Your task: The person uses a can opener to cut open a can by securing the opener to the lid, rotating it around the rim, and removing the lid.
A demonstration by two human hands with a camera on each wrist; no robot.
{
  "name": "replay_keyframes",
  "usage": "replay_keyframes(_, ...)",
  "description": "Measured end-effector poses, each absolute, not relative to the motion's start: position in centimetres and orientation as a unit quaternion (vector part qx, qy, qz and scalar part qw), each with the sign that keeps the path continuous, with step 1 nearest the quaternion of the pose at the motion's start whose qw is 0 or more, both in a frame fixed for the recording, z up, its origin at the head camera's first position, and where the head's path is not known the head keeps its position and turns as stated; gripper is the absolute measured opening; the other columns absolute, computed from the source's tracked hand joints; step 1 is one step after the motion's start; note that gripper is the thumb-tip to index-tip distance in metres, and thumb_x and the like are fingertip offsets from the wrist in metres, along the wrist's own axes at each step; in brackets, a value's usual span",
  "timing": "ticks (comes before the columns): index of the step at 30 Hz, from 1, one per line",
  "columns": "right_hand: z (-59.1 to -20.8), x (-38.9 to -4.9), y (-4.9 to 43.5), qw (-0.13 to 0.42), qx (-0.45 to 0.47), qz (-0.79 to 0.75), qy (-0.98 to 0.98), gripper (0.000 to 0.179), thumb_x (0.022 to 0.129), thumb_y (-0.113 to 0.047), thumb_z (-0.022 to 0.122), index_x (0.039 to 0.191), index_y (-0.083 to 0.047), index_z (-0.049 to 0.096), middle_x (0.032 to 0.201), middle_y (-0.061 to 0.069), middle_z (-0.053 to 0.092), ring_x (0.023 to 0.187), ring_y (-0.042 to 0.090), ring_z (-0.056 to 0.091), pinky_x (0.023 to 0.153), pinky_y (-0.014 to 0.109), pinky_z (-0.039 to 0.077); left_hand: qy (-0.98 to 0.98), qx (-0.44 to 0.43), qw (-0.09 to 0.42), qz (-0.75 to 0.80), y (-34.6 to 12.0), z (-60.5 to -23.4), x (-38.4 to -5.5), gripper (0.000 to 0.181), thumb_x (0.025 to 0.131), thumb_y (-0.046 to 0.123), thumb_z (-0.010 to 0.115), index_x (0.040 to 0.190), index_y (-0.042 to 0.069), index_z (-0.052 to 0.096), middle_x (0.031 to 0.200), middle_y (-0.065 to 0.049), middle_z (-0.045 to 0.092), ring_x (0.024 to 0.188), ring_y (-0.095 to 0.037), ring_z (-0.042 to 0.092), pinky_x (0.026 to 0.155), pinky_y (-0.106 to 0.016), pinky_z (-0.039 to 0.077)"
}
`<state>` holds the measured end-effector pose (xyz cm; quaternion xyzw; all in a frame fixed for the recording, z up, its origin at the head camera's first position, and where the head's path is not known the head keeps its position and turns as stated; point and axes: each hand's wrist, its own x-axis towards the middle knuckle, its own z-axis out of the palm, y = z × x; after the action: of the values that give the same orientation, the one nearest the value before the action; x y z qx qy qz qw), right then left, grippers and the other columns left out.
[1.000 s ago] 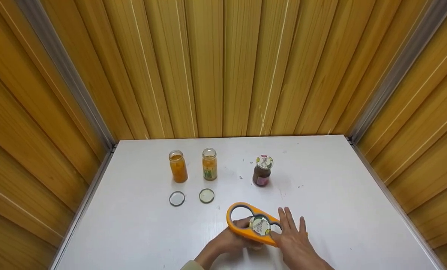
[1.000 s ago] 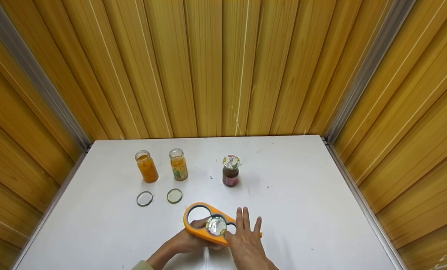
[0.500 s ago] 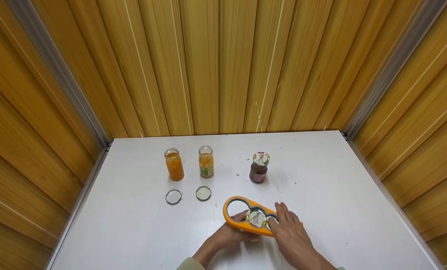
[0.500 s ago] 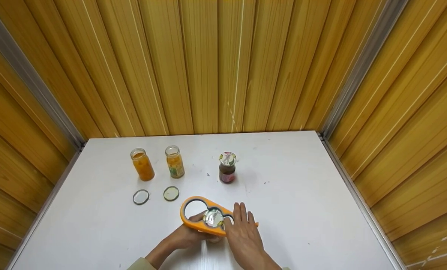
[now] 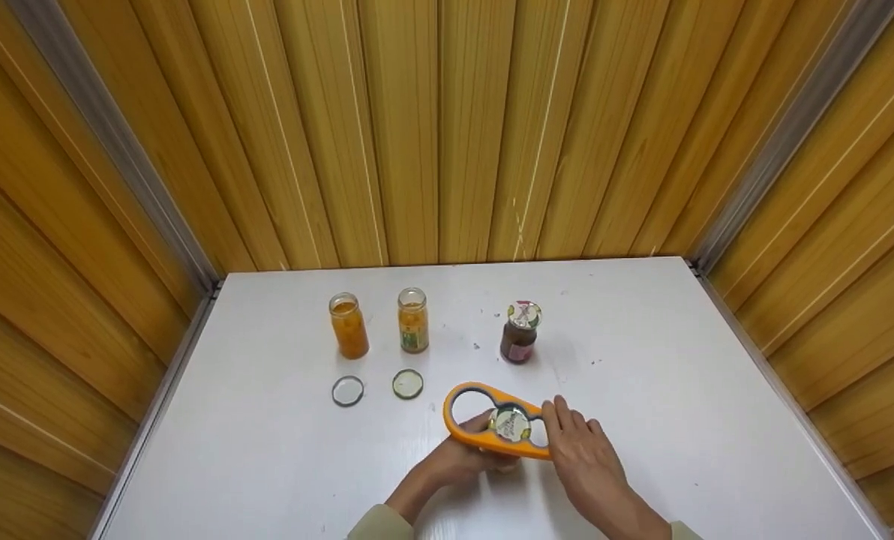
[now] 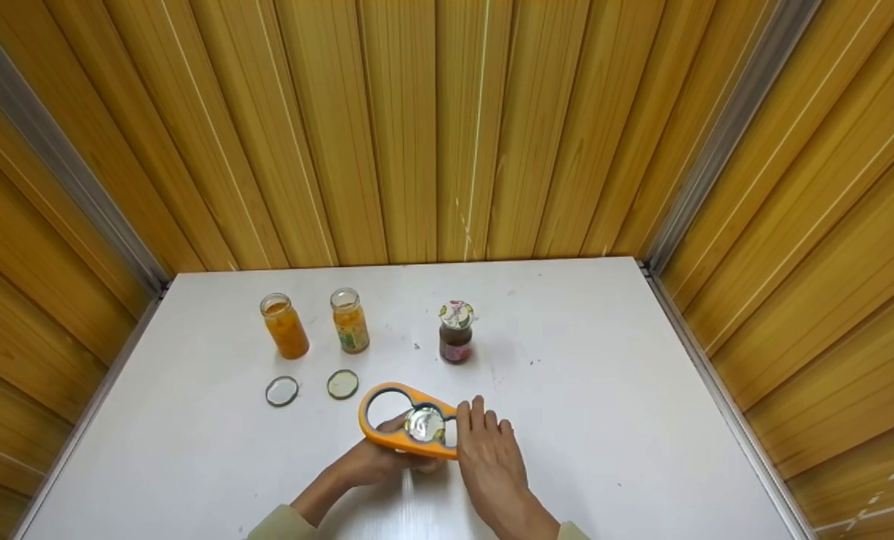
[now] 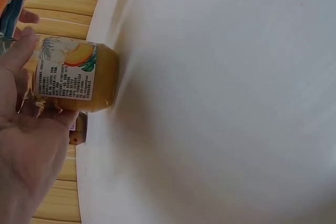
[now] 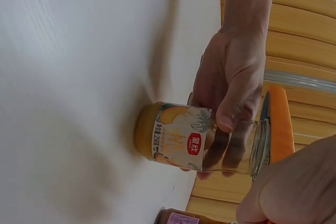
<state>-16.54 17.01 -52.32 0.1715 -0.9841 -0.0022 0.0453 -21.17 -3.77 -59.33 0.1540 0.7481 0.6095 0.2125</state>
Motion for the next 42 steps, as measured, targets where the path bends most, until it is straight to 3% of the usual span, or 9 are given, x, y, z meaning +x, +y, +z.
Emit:
replay_keyframes(4,-52.3,-16.8,17.1,0.072,0.197,-0.005,-0.978,0.068,0.079,0.001,0.087,0.135,0.003,0.048,0.140,0.028,0.055,0.110,0.036,0.063,0.088,0.048,0.054,0.749,0.170,0.207,0.606,-3.8,-59.2,-21.1,0.062,0.089,0.018,0.084,0.143,0.028,0.057,0.136,0.014,0.062,0.125,-0.010,0.055,0.120,-0.050,0.031)
replay_keyframes(7,-52.3,-16.9,17.2,0.091,0.205,-0.015,-0.974,0.064,0.076,0.001,0.089,0.127,0.000,0.049,0.117,0.020,0.062,0.093,0.030,0.062,0.076,0.041,0.052,0.756,0.183,0.201,0.595,-3.6,-59.1,-20.8,0.060,0.091,0.021,0.081,0.145,0.028,0.054,0.139,0.015,0.059,0.130,-0.009,0.051,0.121,-0.048,0.029)
replay_keyframes(12,-52.3,-17.2,17.0,0.122,0.193,-0.027,-0.973,0.061,0.074,0.001,0.090,0.118,-0.004,0.048,0.086,0.008,0.050,0.076,0.023,0.053,0.066,0.036,0.043,0.782,0.171,0.192,0.568,-2.9,-58.9,-20.6,0.063,0.095,0.031,0.074,0.150,0.028,0.044,0.146,0.014,0.051,0.129,-0.007,0.047,0.121,-0.045,0.031)
replay_keyframes(22,-52.9,-16.2,14.9,0.125,0.132,-0.037,-0.983,0.044,0.084,-0.016,0.086,0.102,0.000,0.050,0.075,0.010,0.050,0.061,0.023,0.055,0.055,0.035,0.045,0.790,0.088,0.092,0.599,-0.9,-60.2,-20.2,0.065,0.084,0.028,0.087,0.138,0.016,0.053,0.133,0.006,0.060,0.122,-0.015,0.055,0.112,-0.045,0.044)
replay_keyframes(25,-53.2,-16.0,14.8,0.122,0.130,-0.047,-0.983,0.046,0.081,-0.014,0.088,0.101,0.001,0.049,0.072,0.010,0.048,0.057,0.021,0.054,0.053,0.036,0.047,0.784,0.093,0.077,0.609,-1.0,-60.6,-20.0,0.062,0.084,0.021,0.087,0.138,0.013,0.056,0.133,0.003,0.063,0.124,-0.018,0.057,0.113,-0.047,0.043)
replay_keyframes(32,-53.2,-16.2,15.7,0.123,0.150,-0.035,-0.980,0.048,0.076,-0.006,0.090,0.104,0.002,0.051,0.074,0.012,0.055,0.056,0.020,0.057,0.052,0.034,0.049,0.771,0.116,0.106,0.618,-1.8,-60.3,-20.2,0.065,0.083,0.022,0.088,0.141,0.015,0.058,0.136,0.004,0.062,0.129,-0.020,0.054,0.118,-0.053,0.035)
replay_keyframes(42,-53.2,-16.9,17.3,0.085,0.188,-0.023,-0.978,0.047,0.080,-0.005,0.086,0.109,-0.002,0.050,0.080,0.008,0.055,0.059,0.017,0.052,0.054,0.032,0.048,0.762,0.170,0.154,0.606,-2.4,-60.1,-20.9,0.064,0.084,0.023,0.088,0.141,0.021,0.058,0.134,0.012,0.061,0.128,-0.012,0.054,0.119,-0.047,0.035)
